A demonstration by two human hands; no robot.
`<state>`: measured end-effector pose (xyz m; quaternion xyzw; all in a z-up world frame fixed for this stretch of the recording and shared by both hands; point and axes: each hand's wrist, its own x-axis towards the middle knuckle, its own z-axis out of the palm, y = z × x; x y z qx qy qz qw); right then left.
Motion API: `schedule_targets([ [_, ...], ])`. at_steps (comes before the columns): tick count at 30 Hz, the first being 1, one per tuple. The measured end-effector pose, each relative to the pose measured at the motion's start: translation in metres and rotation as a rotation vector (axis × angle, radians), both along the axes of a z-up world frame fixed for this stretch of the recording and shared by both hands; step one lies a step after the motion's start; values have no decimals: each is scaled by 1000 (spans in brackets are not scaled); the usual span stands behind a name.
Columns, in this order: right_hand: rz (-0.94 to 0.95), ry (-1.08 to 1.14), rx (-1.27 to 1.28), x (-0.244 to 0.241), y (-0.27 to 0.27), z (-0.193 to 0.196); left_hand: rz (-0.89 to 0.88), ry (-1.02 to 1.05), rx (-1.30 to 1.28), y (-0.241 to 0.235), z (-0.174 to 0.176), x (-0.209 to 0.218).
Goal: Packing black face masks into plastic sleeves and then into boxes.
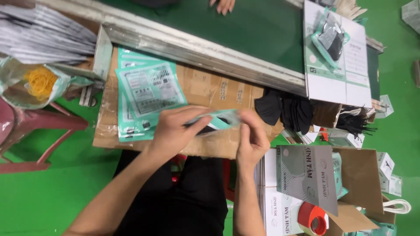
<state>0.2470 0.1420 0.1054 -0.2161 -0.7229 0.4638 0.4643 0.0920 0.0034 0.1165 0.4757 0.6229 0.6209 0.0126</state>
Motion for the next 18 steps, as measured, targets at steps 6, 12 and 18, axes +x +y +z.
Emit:
schedule_targets([
  [6, 129, 214, -418, 25, 41, -43, 169, -342, -14, -2, -13, 12],
  [12, 138, 310, -477, 17, 32, -24, 116, -368, -83, 3, -11, 24],
  [18, 90, 61, -519, 19, 25, -33, 46, -339, 15, 1, -5, 20],
])
